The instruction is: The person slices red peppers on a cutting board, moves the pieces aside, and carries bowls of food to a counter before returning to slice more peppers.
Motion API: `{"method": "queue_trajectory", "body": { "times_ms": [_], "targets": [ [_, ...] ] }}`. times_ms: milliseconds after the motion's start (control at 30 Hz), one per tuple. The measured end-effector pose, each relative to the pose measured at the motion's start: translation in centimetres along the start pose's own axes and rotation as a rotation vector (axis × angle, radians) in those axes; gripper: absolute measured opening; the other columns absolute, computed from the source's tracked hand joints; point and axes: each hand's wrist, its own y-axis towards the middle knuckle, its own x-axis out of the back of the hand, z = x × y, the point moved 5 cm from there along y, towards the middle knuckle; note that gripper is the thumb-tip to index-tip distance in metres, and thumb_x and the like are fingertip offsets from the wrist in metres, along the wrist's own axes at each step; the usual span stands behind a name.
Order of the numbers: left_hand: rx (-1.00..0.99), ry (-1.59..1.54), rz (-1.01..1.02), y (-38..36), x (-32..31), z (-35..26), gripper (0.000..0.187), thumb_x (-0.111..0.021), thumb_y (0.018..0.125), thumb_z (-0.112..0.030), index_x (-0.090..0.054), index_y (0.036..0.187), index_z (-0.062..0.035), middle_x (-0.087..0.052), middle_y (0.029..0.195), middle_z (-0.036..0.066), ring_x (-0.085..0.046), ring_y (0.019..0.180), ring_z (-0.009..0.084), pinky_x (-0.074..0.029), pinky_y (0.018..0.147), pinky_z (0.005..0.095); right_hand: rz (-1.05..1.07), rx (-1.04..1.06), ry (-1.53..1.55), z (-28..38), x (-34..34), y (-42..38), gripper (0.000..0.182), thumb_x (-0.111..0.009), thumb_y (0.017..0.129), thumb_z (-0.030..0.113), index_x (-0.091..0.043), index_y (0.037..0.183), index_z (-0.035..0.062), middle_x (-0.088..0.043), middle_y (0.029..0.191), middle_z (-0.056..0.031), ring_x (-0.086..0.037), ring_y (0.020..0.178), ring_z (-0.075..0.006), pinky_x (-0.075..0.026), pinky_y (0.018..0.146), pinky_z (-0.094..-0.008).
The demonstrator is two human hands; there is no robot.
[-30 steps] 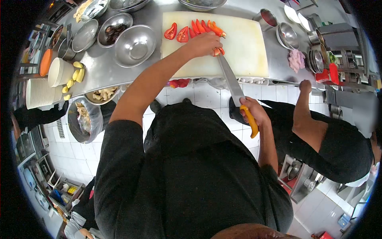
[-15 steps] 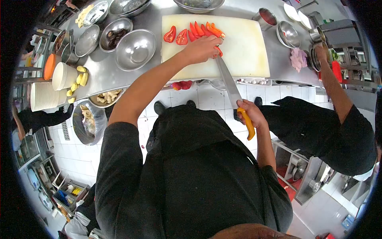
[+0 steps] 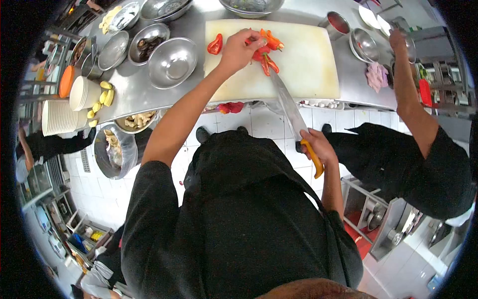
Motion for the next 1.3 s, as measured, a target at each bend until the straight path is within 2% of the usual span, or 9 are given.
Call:
{"method": "queue_trajectory", "body": {
  "times_ms": [400,600,667,767,800,933,1100,1200,1300],
  "targets": [
    [0.543,-0.764,-0.722,-20.9,18.9,2.9,0.017,-0.067,0.095,-0.019,-0.066,0.102,-0.0032,-0.069,0.091,0.004,-0.065,0.082,0.0117,-0.05,0.071,0.0265,-0.224,0.332,-0.082,3.0,2.2,0.9,0.024,-0.06,0.099,0.021,-0.053,0.079,0.0089,-0.05,0.063,0.0022,-0.044,0.049,-0.0069,-0.035,0.043,-0.0249],
    [0.458,-0.883,-1.002,-35.9,32.0,14.1,0.02,-0.063,0.095,-0.015,-0.067,0.107,0.0003,-0.068,0.087,0.004,-0.063,0.075,0.0123,-0.05,0.068,0.025,-0.273,0.651,-0.489,5.4,3.1,5.2,0.02,-0.062,0.096,0.019,-0.056,0.106,0.0028,-0.058,0.092,-0.0133,-0.055,0.078,-0.0232,-0.043,0.069,-0.0342],
    [0.323,-0.7,-1.364,-38.2,37.1,14.1,0.02,-0.063,0.096,-0.02,-0.068,0.102,-0.0025,-0.068,0.087,0.006,-0.062,0.072,0.011,-0.048,0.061,0.0216,-0.35,0.726,-0.614,5.9,3.3,5.3,0.027,-0.063,0.095,0.018,-0.058,0.114,0.0008,-0.061,0.101,-0.0185,-0.058,0.088,-0.0286,-0.045,0.077,-0.0373],
    [0.552,-0.427,-1.354,-42.6,42.9,16.8,0.041,-0.076,0.088,-0.024,-0.063,0.113,0.0064,-0.067,0.104,0.011,-0.066,0.087,0.0172,-0.054,0.075,0.0304,-0.608,0.744,-0.784,5.1,4.0,5.6,0.04,-0.064,0.093,0.017,-0.059,0.128,-0.0022,-0.065,0.116,-0.0263,-0.064,0.103,-0.0367,-0.049,0.09,-0.0419],
    [0.625,-0.085,-1.566,-41.7,43.0,14.9,0.044,-0.076,0.088,-0.019,-0.061,0.116,0.0104,-0.067,0.108,0.014,-0.066,0.088,0.0194,-0.054,0.075,0.0317,-0.626,0.704,-0.824,5.4,3.2,5.4,0.042,-0.065,0.092,0.017,-0.059,0.13,-0.0006,-0.064,0.117,-0.0265,-0.063,0.105,-0.0393,-0.049,0.093,-0.0433],
    [0.196,0.51,-1.166,-27.3,31.1,-0.5,0.039,-0.073,0.089,-0.011,-0.061,0.123,0.003,-0.065,0.117,0.013,-0.063,0.098,0.0206,-0.052,0.084,0.0319,-0.63,0.611,-0.886,6.3,0.5,3.9,0.052,-0.067,0.087,0.016,-0.053,0.136,0.0044,-0.064,0.115,-0.0251,-0.061,0.106,-0.0421,-0.047,0.094,-0.0482],
    [-0.231,0.21,-0.091,-13.8,5.9,-6.7,0.032,-0.076,0.084,-0.015,-0.069,0.114,-0.0092,-0.061,0.125,0.008,-0.059,0.113,0.0293,-0.051,0.094,0.0403,-0.723,0.601,-0.795,5.8,-0.5,3.5,0.048,-0.069,0.086,0.017,-0.058,0.131,0.0036,-0.064,0.109,-0.0252,-0.061,0.104,-0.0422,-0.048,0.093,-0.0473],
    [-0.441,0.506,0.107,-9.9,-4.4,-5.1,0.032,-0.073,0.082,-0.018,-0.067,0.111,-0.0046,-0.061,0.115,0.012,-0.059,0.108,0.0311,-0.054,0.087,0.0402,-0.733,0.562,-0.776,5.5,-0.2,3.3,0.048,-0.07,0.085,0.015,-0.059,0.131,0.0038,-0.064,0.109,-0.0252,-0.062,0.103,-0.0418,-0.049,0.091,-0.0469],
    [-0.334,0.698,0.101,-6.8,-8.7,-3.4,0.023,-0.067,0.082,-0.016,-0.065,0.101,-0.0023,-0.059,0.103,0.014,-0.061,0.099,0.0329,-0.055,0.082,0.0404,-0.776,0.581,-0.756,5.2,0.0,2.8,0.048,-0.071,0.085,0.014,-0.059,0.13,0.0044,-0.064,0.11,-0.0249,-0.063,0.101,-0.041,-0.05,0.089,-0.0466]
  ]
}}
